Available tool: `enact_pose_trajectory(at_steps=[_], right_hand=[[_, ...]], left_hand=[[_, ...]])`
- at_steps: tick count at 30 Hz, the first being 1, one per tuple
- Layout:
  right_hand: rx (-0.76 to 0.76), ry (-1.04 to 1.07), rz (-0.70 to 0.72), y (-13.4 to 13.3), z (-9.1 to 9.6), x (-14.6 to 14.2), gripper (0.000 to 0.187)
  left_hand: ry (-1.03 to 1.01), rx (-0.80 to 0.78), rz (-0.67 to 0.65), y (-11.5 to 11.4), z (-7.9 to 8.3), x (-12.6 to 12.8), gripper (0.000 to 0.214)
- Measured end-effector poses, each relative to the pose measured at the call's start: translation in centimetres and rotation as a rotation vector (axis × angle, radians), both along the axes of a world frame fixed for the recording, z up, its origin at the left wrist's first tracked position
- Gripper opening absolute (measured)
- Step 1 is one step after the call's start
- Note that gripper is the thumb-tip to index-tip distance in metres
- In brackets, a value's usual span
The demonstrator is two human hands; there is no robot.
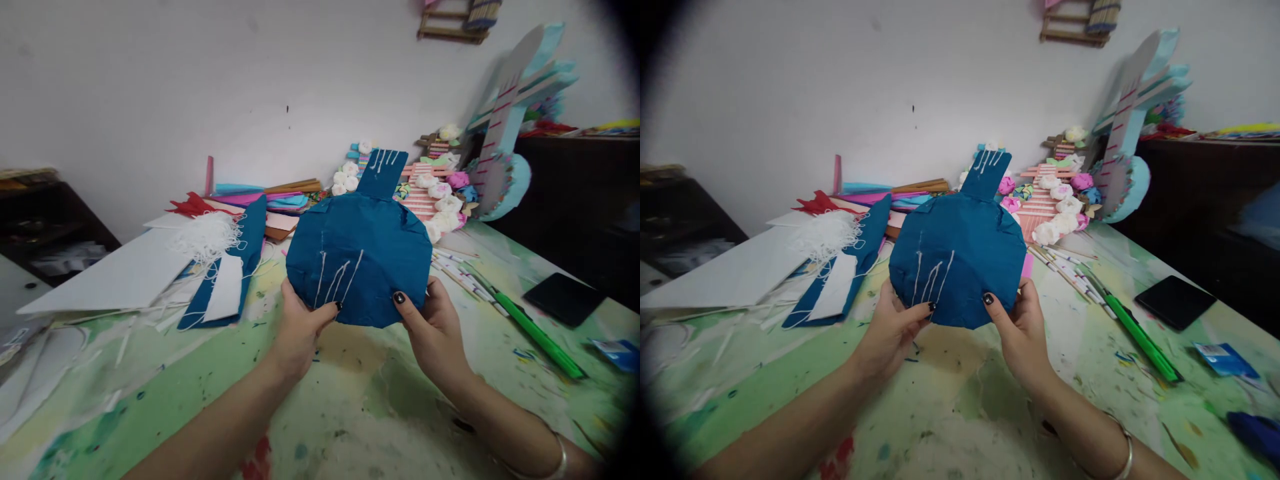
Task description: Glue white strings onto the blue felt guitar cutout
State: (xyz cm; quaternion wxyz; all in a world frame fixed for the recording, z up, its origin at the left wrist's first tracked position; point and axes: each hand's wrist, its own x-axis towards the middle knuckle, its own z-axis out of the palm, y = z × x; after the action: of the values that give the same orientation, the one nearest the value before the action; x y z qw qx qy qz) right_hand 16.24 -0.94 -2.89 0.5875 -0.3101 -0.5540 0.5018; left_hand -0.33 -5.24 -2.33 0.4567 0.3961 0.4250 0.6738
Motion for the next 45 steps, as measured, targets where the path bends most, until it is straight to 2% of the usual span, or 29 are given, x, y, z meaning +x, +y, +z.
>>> enact_pose_trajectory(at_steps=[10, 14, 20, 24, 35, 45], right_hand=[[0.054, -0.065, -0.044, -0.2, 0.0, 0.1, 0.022], [0.043, -0.037, -0.044, -0.2, 0.0, 0.1, 0.023], [0.036, -0.040, -0.044, -0.1, 0.1, 0.0, 0.022], [0.046, -0.046, -0.045, -0.2, 0.1, 0.0, 0.021], [0.117, -0.055, -0.031, -0.7, 0.2, -0.1, 0.019], [0.132, -0.042, -0.020, -0.6, -0.1, -0.1, 0.018]], left_hand=[[-0.037, -0.011, 0.003, 0.1, -0.1, 0.0, 0.069], [-0.088, -0.013, -0.038, -0.2, 0.1, -0.2, 0.075], [-0.035, -0.013, -0.101, -0.4, 0.3, -0.4, 0.074], [-0.090, -0.008, -0.077, -0.2, 0.4, -0.3, 0.079], [-0.228, -0.102, -0.019, -0.4, 1.0, -0.1, 0.071], [-0.248, -0.102, -0.013, -0.2, 0.7, -0.1, 0.067]])
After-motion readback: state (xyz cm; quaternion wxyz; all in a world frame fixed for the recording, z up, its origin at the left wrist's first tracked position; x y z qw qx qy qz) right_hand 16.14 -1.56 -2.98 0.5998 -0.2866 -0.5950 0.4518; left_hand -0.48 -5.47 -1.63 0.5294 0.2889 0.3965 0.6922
